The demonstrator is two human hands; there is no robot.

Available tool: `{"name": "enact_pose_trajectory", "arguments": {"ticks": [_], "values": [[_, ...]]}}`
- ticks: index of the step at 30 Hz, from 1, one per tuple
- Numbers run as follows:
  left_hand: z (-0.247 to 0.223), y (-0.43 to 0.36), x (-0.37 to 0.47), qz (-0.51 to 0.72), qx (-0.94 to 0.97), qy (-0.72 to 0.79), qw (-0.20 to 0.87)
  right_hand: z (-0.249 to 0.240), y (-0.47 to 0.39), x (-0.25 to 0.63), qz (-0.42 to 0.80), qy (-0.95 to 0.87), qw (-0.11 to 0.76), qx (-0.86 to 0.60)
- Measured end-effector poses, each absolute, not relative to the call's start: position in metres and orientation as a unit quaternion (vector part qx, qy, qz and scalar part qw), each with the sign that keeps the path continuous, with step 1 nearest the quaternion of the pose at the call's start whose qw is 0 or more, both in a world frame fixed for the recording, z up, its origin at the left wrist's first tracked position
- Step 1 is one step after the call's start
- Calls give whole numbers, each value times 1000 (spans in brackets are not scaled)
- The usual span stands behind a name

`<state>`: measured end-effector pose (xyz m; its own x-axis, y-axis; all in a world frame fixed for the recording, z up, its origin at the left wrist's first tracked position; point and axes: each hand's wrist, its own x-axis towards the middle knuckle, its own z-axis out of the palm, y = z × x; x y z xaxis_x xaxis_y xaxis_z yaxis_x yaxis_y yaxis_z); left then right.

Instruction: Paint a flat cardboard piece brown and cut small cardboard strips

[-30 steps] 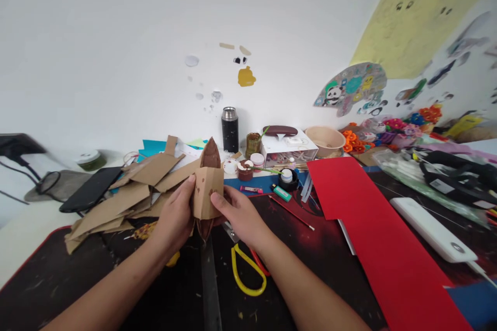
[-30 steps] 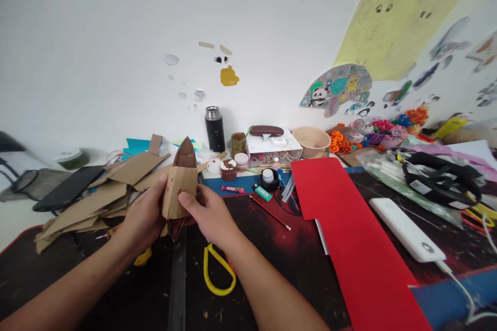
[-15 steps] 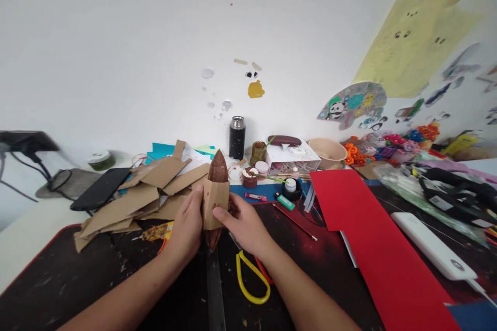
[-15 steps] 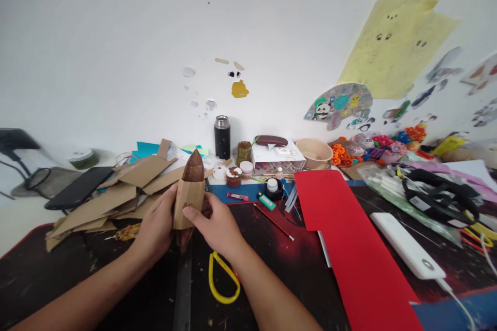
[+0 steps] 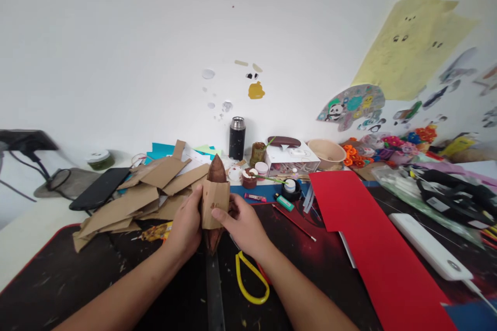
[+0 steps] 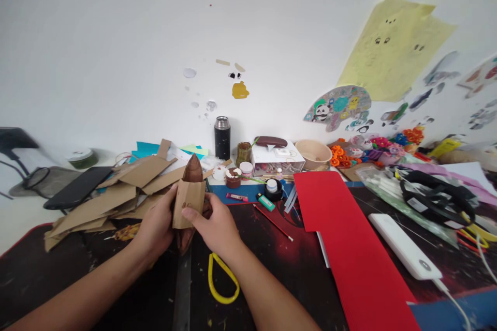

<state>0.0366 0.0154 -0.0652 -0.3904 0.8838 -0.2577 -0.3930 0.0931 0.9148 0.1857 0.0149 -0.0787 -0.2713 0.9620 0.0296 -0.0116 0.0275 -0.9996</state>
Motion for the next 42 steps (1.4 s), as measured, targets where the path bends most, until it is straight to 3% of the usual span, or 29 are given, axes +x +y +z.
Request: {"name": "enact_pose_trajectory", "arguments": {"ticks": [7, 20, 42], "values": [[-38, 16, 38, 592, 177, 501, 606, -73, 14, 190, 554, -569, 437, -422], [-3, 15, 32, 572, 166, 484, 641, -69, 21, 197, 614, -530, 436, -391], [-19, 22, 17, 619, 194, 418, 636, -65, 14, 194, 568, -580, 459, -360]]}}
